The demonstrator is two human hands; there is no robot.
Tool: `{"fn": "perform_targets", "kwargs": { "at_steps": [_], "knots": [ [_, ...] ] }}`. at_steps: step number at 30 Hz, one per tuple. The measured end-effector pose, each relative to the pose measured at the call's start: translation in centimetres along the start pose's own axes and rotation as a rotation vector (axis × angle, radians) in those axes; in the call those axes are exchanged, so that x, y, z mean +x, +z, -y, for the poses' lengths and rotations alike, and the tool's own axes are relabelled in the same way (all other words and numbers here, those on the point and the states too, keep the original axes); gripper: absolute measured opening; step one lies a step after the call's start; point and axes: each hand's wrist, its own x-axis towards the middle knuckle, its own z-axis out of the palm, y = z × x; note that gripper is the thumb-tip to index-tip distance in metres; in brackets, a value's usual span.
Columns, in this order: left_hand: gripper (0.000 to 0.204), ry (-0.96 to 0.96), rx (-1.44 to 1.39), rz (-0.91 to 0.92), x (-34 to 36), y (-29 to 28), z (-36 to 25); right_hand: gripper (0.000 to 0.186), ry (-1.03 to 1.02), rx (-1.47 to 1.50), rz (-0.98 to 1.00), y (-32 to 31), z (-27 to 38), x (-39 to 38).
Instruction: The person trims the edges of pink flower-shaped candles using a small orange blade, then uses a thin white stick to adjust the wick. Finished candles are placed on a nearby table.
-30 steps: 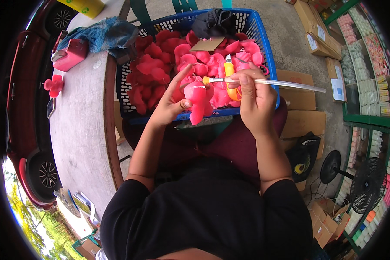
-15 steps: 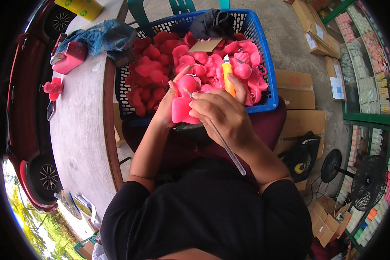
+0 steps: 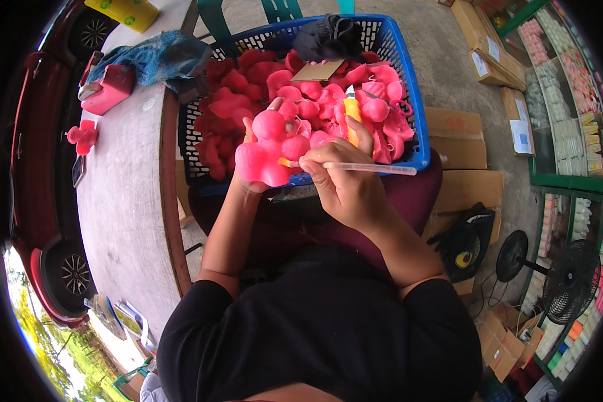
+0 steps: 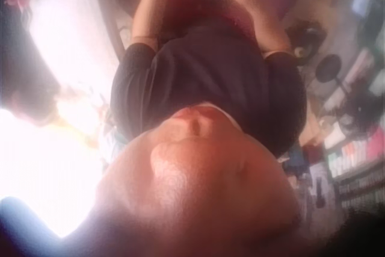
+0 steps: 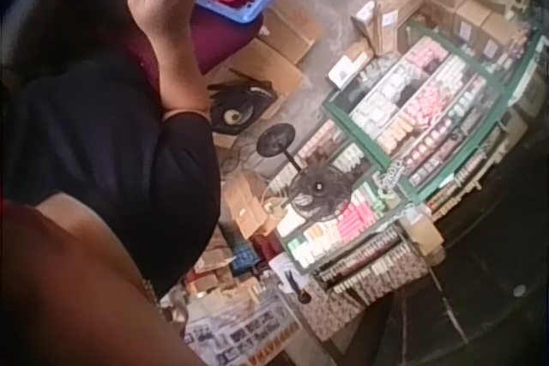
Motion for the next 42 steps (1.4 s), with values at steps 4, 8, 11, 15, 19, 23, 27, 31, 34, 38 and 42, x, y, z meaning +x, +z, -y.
{"fn": "perform_targets", "kwargs": {
  "at_steps": [4,8,11,15,19,23,27,31,34,38,42],
  "knots": [
    [0.071,0.031,-0.038,-0.01,0.1,-0.2,-0.2,0.009,-0.058,0.036,-0.061,0.8,-0.9,-0.2],
    [0.064,0.099,-0.237,-0.003,0.3,-0.5,-0.5,0.01,-0.041,0.054,0.055,1.4,-0.6,-1.1],
    [0.055,0.115,-0.293,-0.008,0.3,-0.9,-0.9,0.009,-0.028,0.078,-0.101,1.2,-1.4,-1.3],
    [0.055,0.12,-0.281,-0.038,0.2,-0.9,-0.3,0.008,-0.062,0.176,-0.081,2.5,-1.4,-1.3],
    [0.06,0.155,-0.254,-0.076,0.1,-1.5,-0.8,0.006,0.011,0.093,-0.029,1.8,-1.6,-2.0],
    [0.061,0.208,0.038,-0.192,0.5,-1.1,-0.9,0.013,-0.06,0.13,-0.195,2.1,-1.4,-0.9],
    [0.061,0.215,0.155,-0.359,0.6,-0.7,0.2,0.015,-0.07,0.121,-0.158,4.8,-0.7,-1.8],
    [0.062,0.359,0.211,-0.497,2.0,-2.4,0.2,0.016,-0.077,0.094,-0.156,6.0,-1.4,-3.4],
    [0.061,0.342,0.2,-0.475,2.2,-2.9,0.4,0.013,-0.043,0.052,-0.244,5.7,-2.1,-3.4],
    [0.059,0.352,0.11,-0.49,3.2,-3.7,1.0,0.011,-0.054,0.1,-0.222,6.7,-2.8,-2.9],
    [0.057,0.379,0.09,-0.685,3.3,-3.4,1.3,0.012,-0.031,0.029,-0.203,5.6,-3.0,-2.9]
  ]
}}
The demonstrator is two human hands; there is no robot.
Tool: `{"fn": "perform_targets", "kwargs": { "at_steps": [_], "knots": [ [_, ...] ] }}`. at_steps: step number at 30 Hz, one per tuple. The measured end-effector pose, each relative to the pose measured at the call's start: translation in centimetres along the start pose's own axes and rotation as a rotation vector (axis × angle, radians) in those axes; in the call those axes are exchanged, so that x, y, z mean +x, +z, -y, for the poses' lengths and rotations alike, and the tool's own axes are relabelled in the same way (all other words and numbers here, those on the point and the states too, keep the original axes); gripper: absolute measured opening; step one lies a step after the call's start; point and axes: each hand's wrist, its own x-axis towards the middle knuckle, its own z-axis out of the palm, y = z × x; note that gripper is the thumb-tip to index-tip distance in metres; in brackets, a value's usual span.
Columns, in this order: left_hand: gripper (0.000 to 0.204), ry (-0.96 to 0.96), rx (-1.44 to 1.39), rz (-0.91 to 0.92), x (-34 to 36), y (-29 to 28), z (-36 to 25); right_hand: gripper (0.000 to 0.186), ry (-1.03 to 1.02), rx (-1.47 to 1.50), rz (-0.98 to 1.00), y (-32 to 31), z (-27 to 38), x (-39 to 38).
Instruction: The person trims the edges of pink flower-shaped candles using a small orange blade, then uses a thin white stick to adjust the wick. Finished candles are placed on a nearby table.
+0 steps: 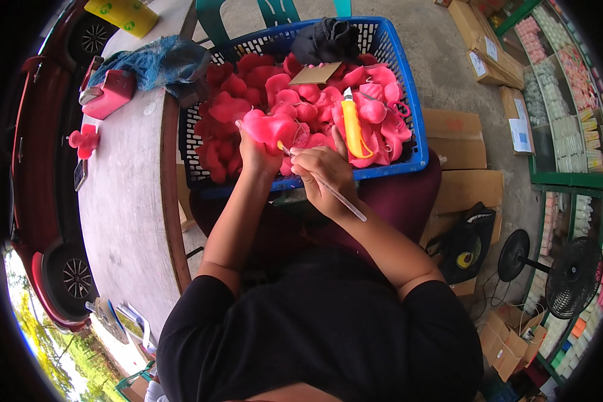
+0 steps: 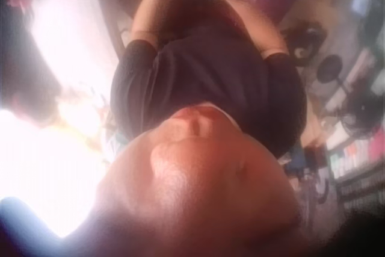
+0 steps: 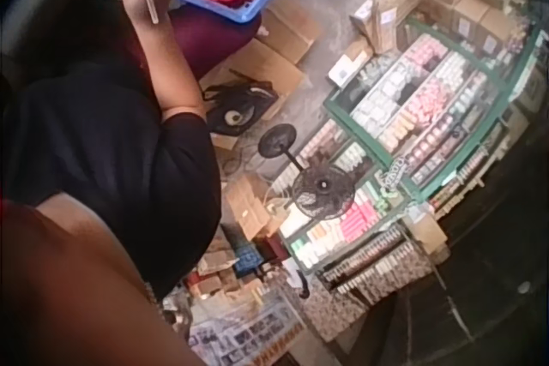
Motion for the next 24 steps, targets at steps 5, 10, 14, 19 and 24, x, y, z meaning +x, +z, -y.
{"fn": "perform_targets", "kwargs": {
  "at_steps": [5,10,14,19,24],
  "knots": [
    [0.059,-0.059,0.001,-0.043,-0.3,0.6,-0.3,0.015,-0.045,0.04,-0.005,1.1,-0.6,-0.7],
    [0.062,-0.078,-0.044,-0.013,-0.7,0.6,-0.9,0.016,-0.084,0.016,0.036,0.6,-0.6,-0.1],
    [0.061,-0.096,-0.123,0.141,-0.6,0.1,-1.1,0.01,-0.036,0.047,-0.087,0.2,-2.0,0.3],
    [0.035,-0.22,-0.271,0.181,0.1,-0.5,-1.1,0.008,0.043,0.116,-0.052,0.3,-2.2,-0.3],
    [0.029,-0.303,-0.308,0.005,-0.1,-0.7,-0.9,0.009,0.085,0.201,-0.074,0.5,-1.7,-0.2]
  ]
}}
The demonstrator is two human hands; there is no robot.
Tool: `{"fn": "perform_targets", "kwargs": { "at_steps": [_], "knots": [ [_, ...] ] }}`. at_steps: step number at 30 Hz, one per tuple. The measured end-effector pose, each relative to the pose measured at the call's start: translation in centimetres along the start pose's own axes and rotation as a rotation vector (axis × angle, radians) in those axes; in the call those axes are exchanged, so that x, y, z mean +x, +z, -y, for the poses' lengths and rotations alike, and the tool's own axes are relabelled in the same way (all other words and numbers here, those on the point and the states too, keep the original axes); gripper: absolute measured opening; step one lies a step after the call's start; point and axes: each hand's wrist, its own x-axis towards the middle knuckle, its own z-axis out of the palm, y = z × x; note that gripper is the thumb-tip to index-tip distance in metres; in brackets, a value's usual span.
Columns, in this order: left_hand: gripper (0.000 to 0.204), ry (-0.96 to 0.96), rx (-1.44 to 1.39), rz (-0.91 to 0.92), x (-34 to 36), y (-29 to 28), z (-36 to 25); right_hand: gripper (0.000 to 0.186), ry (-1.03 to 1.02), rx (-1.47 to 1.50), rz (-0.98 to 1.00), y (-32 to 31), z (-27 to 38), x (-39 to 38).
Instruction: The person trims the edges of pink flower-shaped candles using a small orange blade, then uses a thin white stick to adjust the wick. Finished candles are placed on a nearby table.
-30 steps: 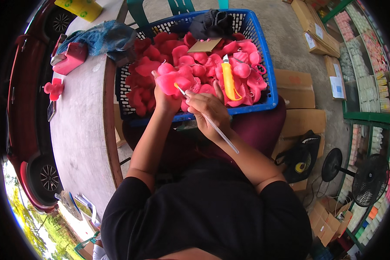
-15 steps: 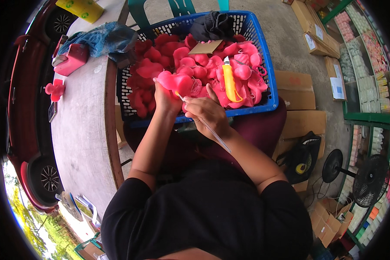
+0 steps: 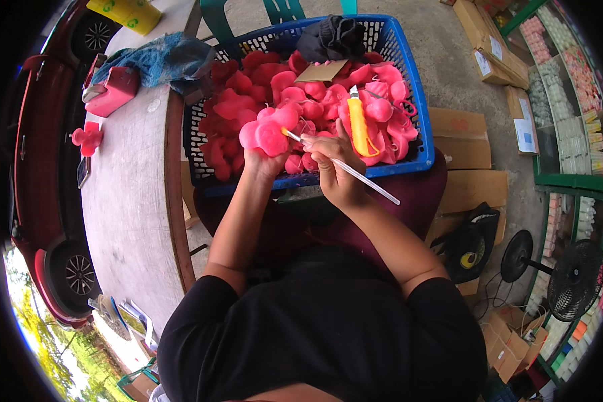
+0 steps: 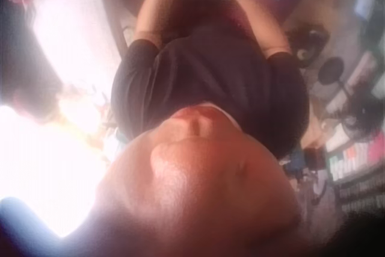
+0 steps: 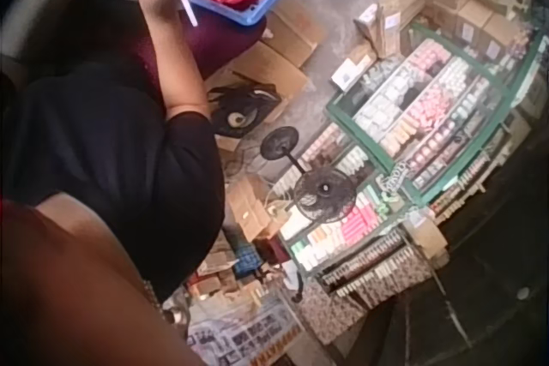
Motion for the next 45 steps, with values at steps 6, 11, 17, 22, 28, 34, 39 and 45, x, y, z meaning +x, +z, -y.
{"fn": "perform_targets", "kwargs": {
  "at_steps": [6,11,17,22,28,34,39,45],
  "knots": [
    [0.046,-0.043,0.031,0.31,-1.0,0.0,-0.1,0.009,-0.015,-0.09,0.01,-0.4,0.7,0.9],
    [0.053,0.018,0.096,0.481,-0.7,-0.1,-0.7,0.009,0.087,-0.106,0.119,-1.7,1.6,1.0],
    [0.055,0.08,0.39,0.537,-1.7,0.6,-1.1,0.013,0.164,0.025,0.142,-2.1,3.0,2.6],
    [0.057,0.27,0.617,0.58,-1.9,0.5,-1.1,0.016,0.129,-0.098,0.111,-3.2,2.7,3.0],
    [0.054,0.318,0.828,0.657,-3.4,1.2,-0.6,0.015,0.207,-0.078,0.04,-3.5,1.5,2.8],
    [0.05,0.374,0.954,0.734,-3.8,1.8,-0.6,0.015,0.152,-0.234,0.014,-4.3,0.8,3.2],
    [0.059,0.445,0.995,0.64,-4.1,2.0,0.9,0.014,0.145,-0.092,-0.048,-2.8,2.0,3.0],
    [0.064,0.353,1.111,0.676,-6.1,3.0,3.2,0.04,0.463,0.421,0.102,-0.3,1.6,2.2]
  ]
}}
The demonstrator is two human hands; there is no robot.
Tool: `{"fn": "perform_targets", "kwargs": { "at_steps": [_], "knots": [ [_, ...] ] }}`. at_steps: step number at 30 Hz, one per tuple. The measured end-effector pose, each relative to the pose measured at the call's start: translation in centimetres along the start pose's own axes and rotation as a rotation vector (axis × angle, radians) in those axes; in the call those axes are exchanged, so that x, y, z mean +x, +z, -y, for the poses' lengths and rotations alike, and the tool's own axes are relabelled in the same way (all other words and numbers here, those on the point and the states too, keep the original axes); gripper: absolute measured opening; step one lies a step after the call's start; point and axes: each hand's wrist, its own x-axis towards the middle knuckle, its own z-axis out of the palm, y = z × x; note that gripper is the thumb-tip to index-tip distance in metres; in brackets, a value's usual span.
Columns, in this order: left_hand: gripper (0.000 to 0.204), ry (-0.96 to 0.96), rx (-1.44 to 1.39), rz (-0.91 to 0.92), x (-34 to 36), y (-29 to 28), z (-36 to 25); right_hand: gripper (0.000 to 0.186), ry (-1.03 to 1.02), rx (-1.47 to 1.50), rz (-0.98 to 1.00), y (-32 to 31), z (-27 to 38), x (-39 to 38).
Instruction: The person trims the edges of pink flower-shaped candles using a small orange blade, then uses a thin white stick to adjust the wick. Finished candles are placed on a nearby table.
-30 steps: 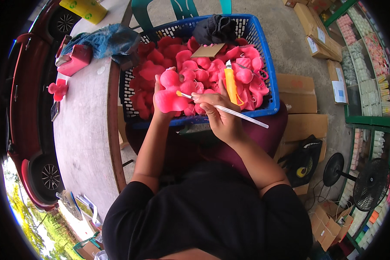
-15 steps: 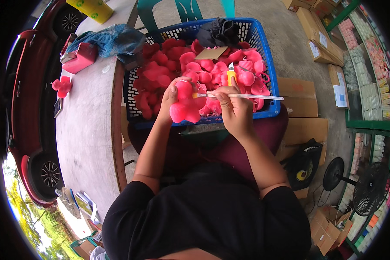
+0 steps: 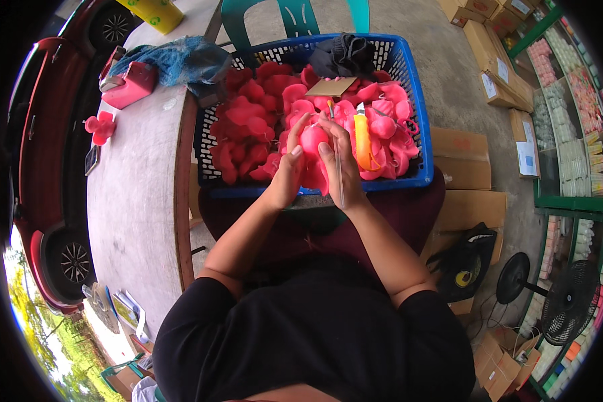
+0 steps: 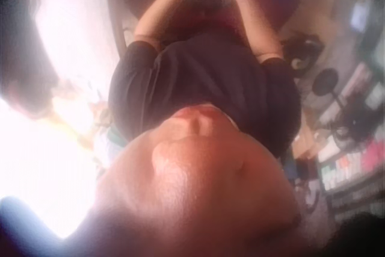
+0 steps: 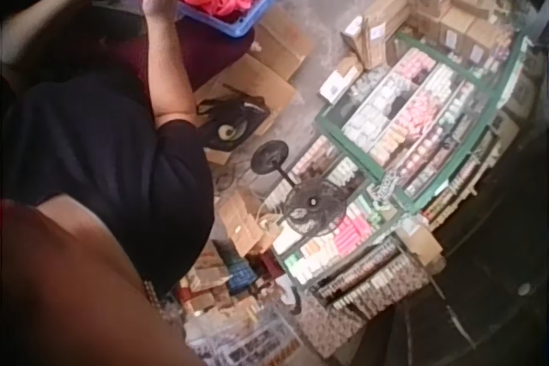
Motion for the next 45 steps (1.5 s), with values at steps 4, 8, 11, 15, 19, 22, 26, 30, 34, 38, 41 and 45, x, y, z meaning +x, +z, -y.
{"fn": "perform_targets", "kwargs": {
  "at_steps": [4,8,11,15,19,22,26,30,34,38,41,45],
  "knots": [
    [0.079,0.101,0.512,0.032,-0.5,0.5,-0.6,0.044,0.28,0.163,0.067,-0.8,0.1,1.9],
    [0.082,0.174,0.538,-0.133,0.4,-1.3,-1.9,0.036,0.248,0.06,0.037,1.4,1.7,2.4],
    [0.071,0.29,0.904,-0.332,1.3,-3.2,-5.3,0.033,0.253,0.127,0.076,0.9,2.5,2.4],
    [0.054,0.358,1.02,-0.7,1.6,-7.9,-11.5,0.028,0.192,0.134,0.155,3.9,3.5,4.0],
    [0.056,0.318,1.227,-1.108,1.8,-14.6,-16.3,0.026,0.218,0.148,0.456,8.0,3.3,5.5],
    [0.062,0.335,1.341,-1.283,0.2,-23.2,-18.6,0.023,0.184,0.105,0.584,10.6,3.1,5.3],
    [0.076,0.069,0.996,-1.34,-3.5,-32.8,-21.2,0.021,0.291,0.089,0.611,10.8,1.3,5.1],
    [0.075,0.033,0.985,-1.51,-5.1,-39.1,-21.6,0.02,0.359,0.036,0.56,10.6,0.2,4.9],
    [0.069,0.027,0.989,-1.658,-4.6,-42.4,-21.3,0.019,0.351,0.001,0.533,10.1,0.1,5.0],
    [0.069,0.094,0.879,-1.739,-3.4,-44.1,-20.4,0.02,0.362,-0.009,0.52,9.4,-0.7,4.8],
    [0.078,0.012,1.158,-1.623,-2.8,-43.6,-19.7,0.02,0.369,-0.009,0.517,9.0,-1.6,4.7],
    [0.089,0.026,1.404,-1.485,-3.1,-43.6,-18.7,0.02,0.395,-0.012,0.512,8.7,-1.9,4.6]
  ]
}}
